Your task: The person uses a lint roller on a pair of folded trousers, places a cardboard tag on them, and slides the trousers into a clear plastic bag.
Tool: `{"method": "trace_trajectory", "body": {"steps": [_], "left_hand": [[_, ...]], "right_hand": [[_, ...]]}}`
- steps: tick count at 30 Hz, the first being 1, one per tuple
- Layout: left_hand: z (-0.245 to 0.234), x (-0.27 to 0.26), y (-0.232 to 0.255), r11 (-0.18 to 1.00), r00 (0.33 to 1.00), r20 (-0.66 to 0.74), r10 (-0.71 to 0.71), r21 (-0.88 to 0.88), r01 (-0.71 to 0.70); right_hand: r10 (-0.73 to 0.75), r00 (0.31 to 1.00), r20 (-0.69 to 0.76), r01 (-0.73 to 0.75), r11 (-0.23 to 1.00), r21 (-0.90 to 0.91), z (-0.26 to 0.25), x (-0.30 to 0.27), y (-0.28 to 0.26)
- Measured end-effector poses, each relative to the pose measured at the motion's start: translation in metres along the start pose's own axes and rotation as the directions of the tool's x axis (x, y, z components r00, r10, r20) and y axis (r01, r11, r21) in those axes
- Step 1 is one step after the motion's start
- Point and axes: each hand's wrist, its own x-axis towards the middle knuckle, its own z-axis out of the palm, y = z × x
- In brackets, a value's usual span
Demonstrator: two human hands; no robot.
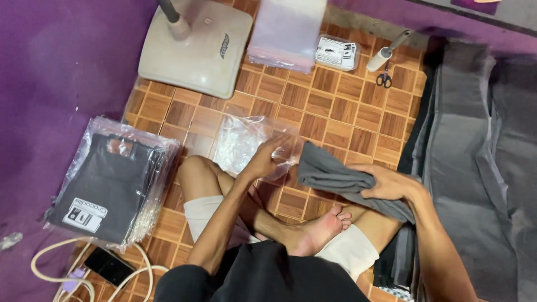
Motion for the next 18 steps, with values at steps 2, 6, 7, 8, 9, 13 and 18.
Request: {"method": "trace_trajectory", "body": {"steps": [2, 6, 7, 8, 9, 13, 18], "left_hand": [[-0.003, -0.003, 0.022, 0.993, 0.992, 0.083, 0.092, -0.076, -0.086], [0.012, 0.002, 0.058, 0.983, 0.912, 0.407, -0.042, 0.179, -0.035], [0.021, 0.003, 0.055, 0.984, 0.916, 0.397, -0.048, 0.178, -0.026], [0.030, 0.005, 0.051, 0.958, 0.912, 0.411, -0.006, 0.263, -0.112], [0.037, 0.009, 0.047, 0.916, 0.901, 0.433, 0.033, 0.347, -0.201], [0.043, 0.018, 0.024, 0.862, 0.927, 0.375, 0.021, 0.463, -0.207], [0.023, 0.014, 0.047, 0.597, 0.863, -0.127, 0.488, 0.770, -0.225]], "right_hand": [[-0.043, 0.998, 0.044, 0.044, 0.999, -0.025, 0.014, 0.004, -0.015], [-0.140, 0.990, -0.006, 0.140, 0.990, -0.005, 0.038, 0.031, -0.004], [-0.143, 0.990, 0.005, 0.143, 0.990, -0.012, 0.044, 0.041, 0.007], [-0.118, 0.990, -0.079, 0.118, 0.993, -0.005, 0.049, 0.052, 0.019], [-0.092, 0.982, -0.167, 0.094, 0.996, 0.007, 0.055, 0.063, 0.030], [-0.006, 0.940, -0.342, 0.039, 0.995, 0.090, 0.080, 0.081, 0.028], [-0.174, 0.825, -0.538, 0.267, 0.958, 0.101, 0.098, 0.082, 0.002]]}}
